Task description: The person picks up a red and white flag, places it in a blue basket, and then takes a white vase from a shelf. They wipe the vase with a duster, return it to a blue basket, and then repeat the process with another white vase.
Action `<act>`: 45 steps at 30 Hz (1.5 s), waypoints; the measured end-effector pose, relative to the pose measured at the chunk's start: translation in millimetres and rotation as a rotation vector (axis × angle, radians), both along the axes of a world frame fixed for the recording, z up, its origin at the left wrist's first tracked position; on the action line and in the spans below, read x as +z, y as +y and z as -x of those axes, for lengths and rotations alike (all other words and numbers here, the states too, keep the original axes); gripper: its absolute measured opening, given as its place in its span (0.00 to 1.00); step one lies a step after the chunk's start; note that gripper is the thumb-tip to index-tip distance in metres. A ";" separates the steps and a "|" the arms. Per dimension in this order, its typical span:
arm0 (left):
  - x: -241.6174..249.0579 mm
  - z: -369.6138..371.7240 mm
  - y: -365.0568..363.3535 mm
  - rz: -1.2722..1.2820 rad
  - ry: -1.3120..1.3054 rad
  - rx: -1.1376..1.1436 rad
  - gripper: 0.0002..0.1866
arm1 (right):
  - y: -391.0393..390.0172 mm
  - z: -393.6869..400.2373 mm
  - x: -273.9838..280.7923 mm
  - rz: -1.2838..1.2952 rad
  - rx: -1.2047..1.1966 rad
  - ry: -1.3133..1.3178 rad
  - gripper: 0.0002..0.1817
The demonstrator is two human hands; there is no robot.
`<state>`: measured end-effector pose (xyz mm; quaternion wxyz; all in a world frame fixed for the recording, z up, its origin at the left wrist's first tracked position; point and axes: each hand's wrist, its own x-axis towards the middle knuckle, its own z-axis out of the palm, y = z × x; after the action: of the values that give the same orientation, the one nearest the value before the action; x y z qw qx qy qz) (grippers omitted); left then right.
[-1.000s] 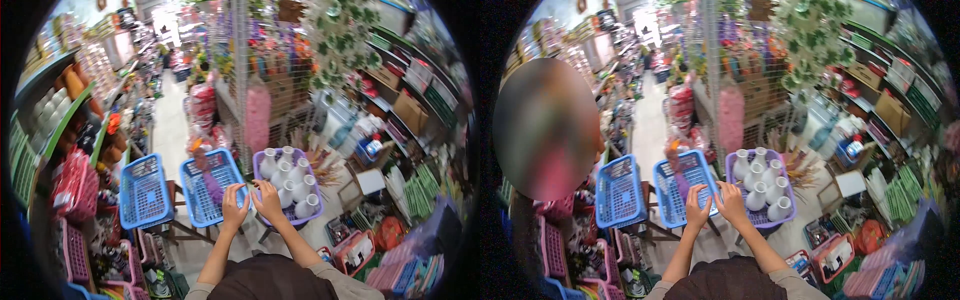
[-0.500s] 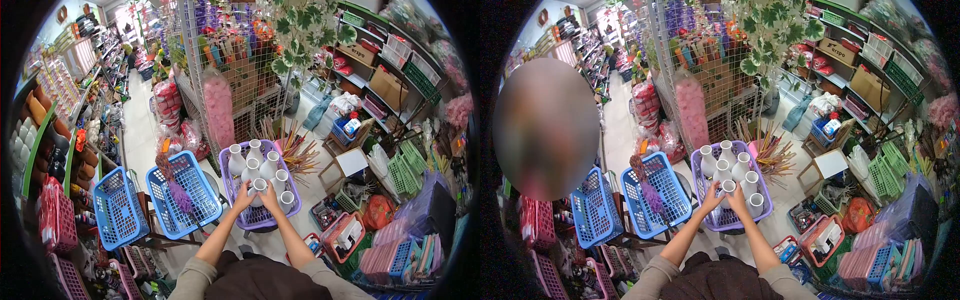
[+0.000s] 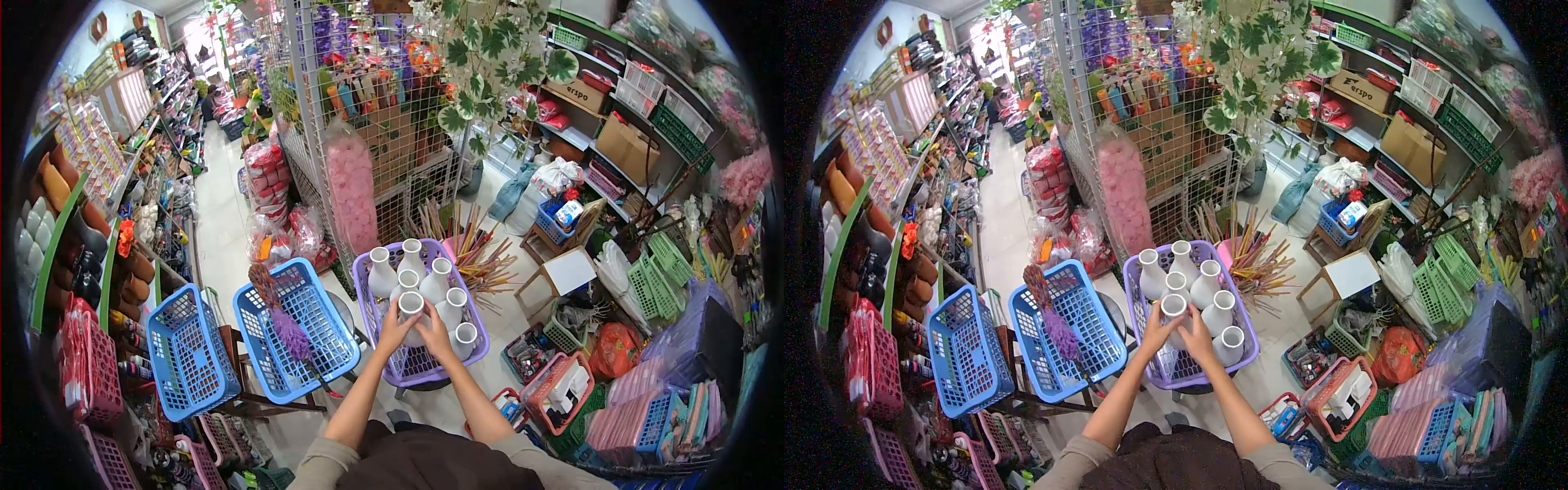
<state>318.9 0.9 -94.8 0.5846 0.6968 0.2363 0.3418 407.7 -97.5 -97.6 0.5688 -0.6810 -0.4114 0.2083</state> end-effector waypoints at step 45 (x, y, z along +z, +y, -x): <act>22.8 331.9 -20.9 0.825 -0.818 0.673 0.27 | 117.1 180.9 -54.8 0.346 0.347 0.315 0.20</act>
<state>-13.0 -20.0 -72.0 0.7072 0.1189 0.3115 0.6234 226.9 19.6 -152.4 0.4568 -0.6467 -0.3867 0.4727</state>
